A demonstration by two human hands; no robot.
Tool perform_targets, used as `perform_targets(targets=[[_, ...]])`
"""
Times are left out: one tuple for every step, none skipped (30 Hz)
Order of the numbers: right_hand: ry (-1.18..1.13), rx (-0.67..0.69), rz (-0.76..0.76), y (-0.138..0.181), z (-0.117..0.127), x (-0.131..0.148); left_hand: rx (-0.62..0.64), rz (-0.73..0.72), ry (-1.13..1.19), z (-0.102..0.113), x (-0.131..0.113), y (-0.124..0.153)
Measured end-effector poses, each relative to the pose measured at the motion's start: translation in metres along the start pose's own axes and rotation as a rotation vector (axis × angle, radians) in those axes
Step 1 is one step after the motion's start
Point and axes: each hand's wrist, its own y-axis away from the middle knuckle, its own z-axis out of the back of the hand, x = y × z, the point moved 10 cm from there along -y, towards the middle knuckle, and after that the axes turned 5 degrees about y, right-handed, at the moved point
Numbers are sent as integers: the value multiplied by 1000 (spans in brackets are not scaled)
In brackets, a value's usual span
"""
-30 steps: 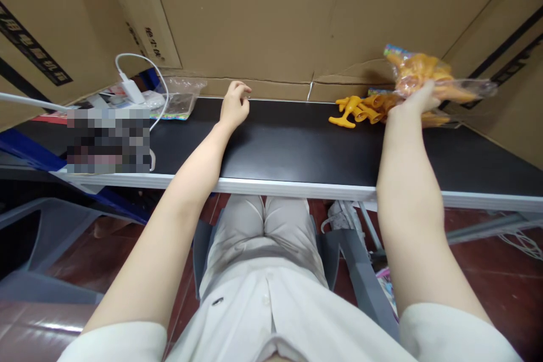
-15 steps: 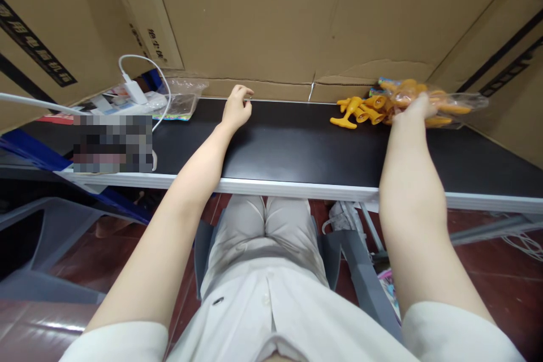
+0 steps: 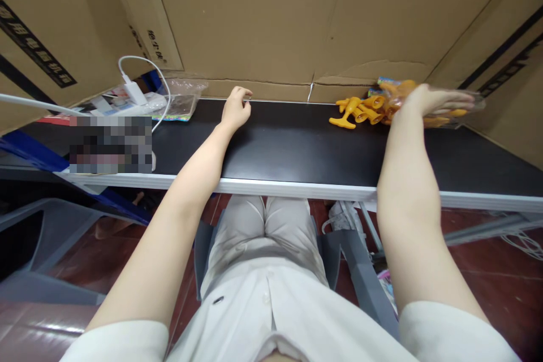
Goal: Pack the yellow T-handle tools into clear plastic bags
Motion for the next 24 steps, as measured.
perform_targets(targets=[[3,2,-3,9,2,17,9,26,-13,1,3,-1],[4,14,-2,19,3,34,20,60,-36,1,7,-1],[5,31,0,29,1,48,30,104,-66,2,14,-1],[5,51,3,37,-1,60,38,151,-97,3,21,-1],[5,70,6,44,-3,68,40,197,-121,4,28,1],[6,87,8,48,-6,72,39,238,-135,5,34,2],[6,100,8,50,-8,74,41,279,-144,5,39,4],[7,111,7,50,-10,72,51,325,-156,5,44,7],[9,120,3,48,-12,69,73,377,-178,4,48,10],[13,127,-3,45,-14,64,108,436,-210,3,51,14],[20,134,-14,42,-17,58,148,497,-249,3,54,19],[34,142,-31,39,-20,52,186,554,-287,4,55,23],[50,163,-55,37,-25,45,212,599,-319,7,56,27],[64,208,-87,37,-33,38,221,632,-341,11,56,30],[71,285,-126,38,-44,32,216,660,-357,17,57,32],[72,383,-165,43,-57,27,197,688,-371,24,60,33],[68,483,-199,48,-69,23,168,721,-382,32,63,36],[60,566,-224,54,-78,22,136,760,-391,39,69,38],[54,620,-237,59,-84,22,106,804,-396,46,75,42],[54,642,-242,61,-87,23,81,850,-397,51,82,45],[59,646,-245,62,-87,24,68,892,-391,54,88,49],[64,644,-244,63,-87,25,70,922,-381,55,93,52],[71,649,-245,63,-86,26,85,939,-372,54,95,53],[80,659,-248,64,-87,26,108,943,-370,52,95,54]])
